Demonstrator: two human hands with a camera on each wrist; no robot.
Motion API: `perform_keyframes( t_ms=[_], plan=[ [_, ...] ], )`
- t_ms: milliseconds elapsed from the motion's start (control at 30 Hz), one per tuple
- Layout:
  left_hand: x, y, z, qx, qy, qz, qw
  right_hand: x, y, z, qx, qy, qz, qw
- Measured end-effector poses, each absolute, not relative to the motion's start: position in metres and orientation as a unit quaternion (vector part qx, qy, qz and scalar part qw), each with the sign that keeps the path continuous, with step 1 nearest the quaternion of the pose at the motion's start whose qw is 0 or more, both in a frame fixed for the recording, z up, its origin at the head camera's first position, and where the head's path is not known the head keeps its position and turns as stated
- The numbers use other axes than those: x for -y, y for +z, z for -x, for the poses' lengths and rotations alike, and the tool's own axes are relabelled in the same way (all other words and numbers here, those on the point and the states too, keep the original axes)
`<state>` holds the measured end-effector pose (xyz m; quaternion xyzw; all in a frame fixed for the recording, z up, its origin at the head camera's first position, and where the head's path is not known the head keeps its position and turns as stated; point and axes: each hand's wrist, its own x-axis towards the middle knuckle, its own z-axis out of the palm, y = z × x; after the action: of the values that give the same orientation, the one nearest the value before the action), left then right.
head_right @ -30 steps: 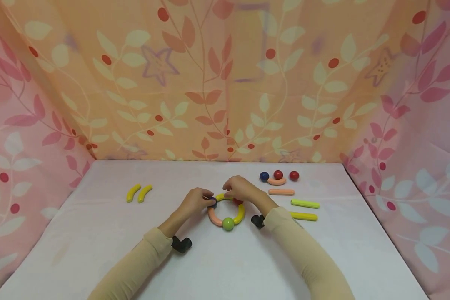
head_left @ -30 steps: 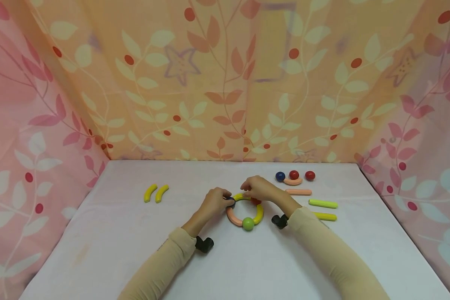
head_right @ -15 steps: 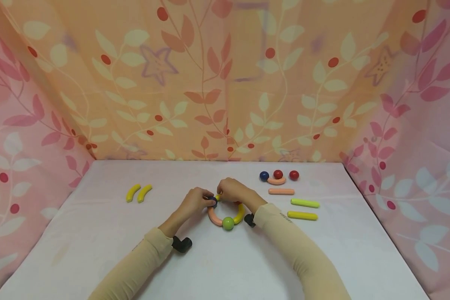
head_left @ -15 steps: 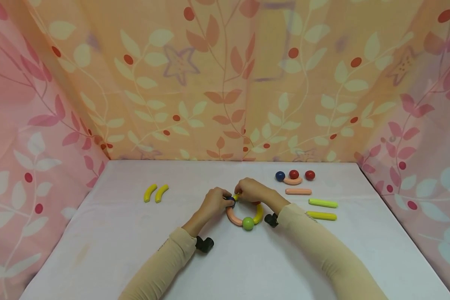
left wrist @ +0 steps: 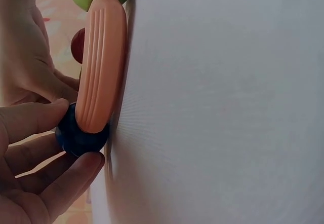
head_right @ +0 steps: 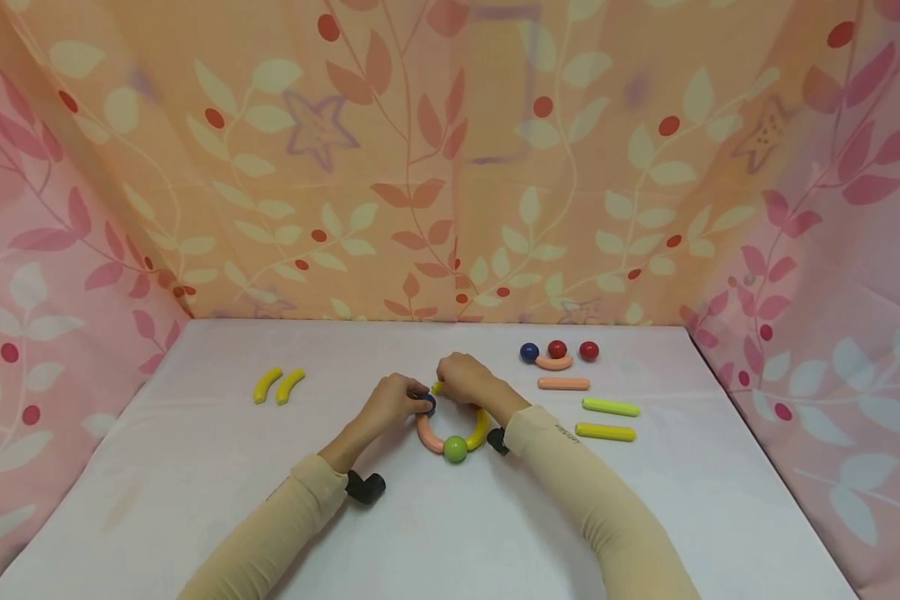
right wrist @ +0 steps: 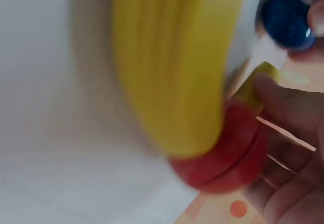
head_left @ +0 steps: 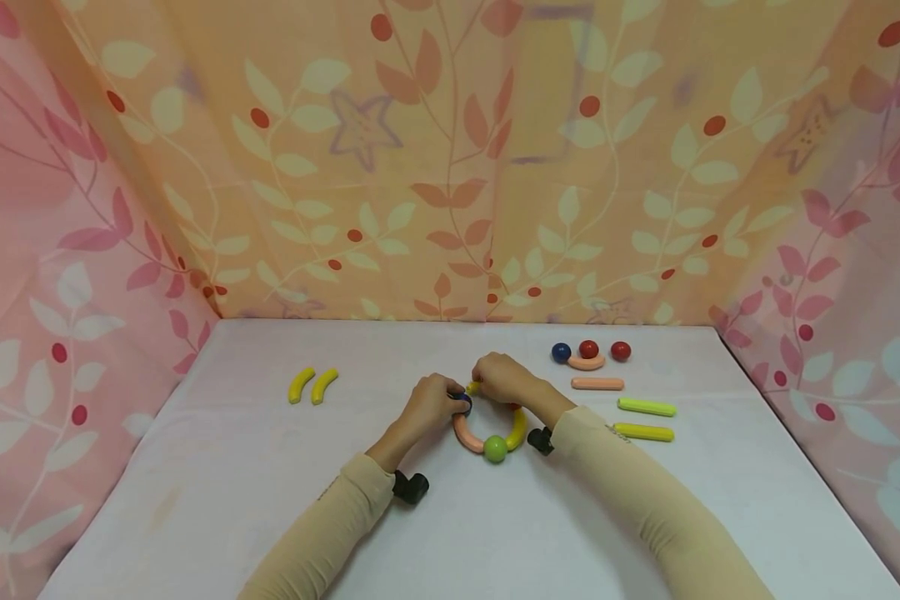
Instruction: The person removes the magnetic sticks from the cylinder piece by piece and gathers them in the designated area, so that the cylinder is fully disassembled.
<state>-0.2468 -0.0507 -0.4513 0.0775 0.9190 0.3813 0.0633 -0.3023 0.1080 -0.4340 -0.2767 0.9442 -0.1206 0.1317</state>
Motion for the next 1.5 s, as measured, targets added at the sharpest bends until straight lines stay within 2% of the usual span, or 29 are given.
perform_keyframes(
  t_ms=[200,500,1167,1500],
  plan=[
    [0.05,-0.454,0.247,-0.921,0.377,-0.071,0.073,-0.11,-0.436,0.304,-0.953,-0.123,0.239,0.138],
    [0.05,-0.454,0.247,-0.92,0.378,-0.073,0.071,-0.114,-0.436,0.304,-0.951,-0.131,0.237,0.146],
    [0.049,-0.451,0.25,-0.92,0.377,-0.061,0.087,-0.148,-0.419,0.283,-0.945,-0.21,0.218,0.12],
    [0.051,-0.452,0.249,-0.922,0.373,-0.056,0.089,-0.165,-0.425,0.27,-0.946,-0.239,0.2,0.092]
  ],
)
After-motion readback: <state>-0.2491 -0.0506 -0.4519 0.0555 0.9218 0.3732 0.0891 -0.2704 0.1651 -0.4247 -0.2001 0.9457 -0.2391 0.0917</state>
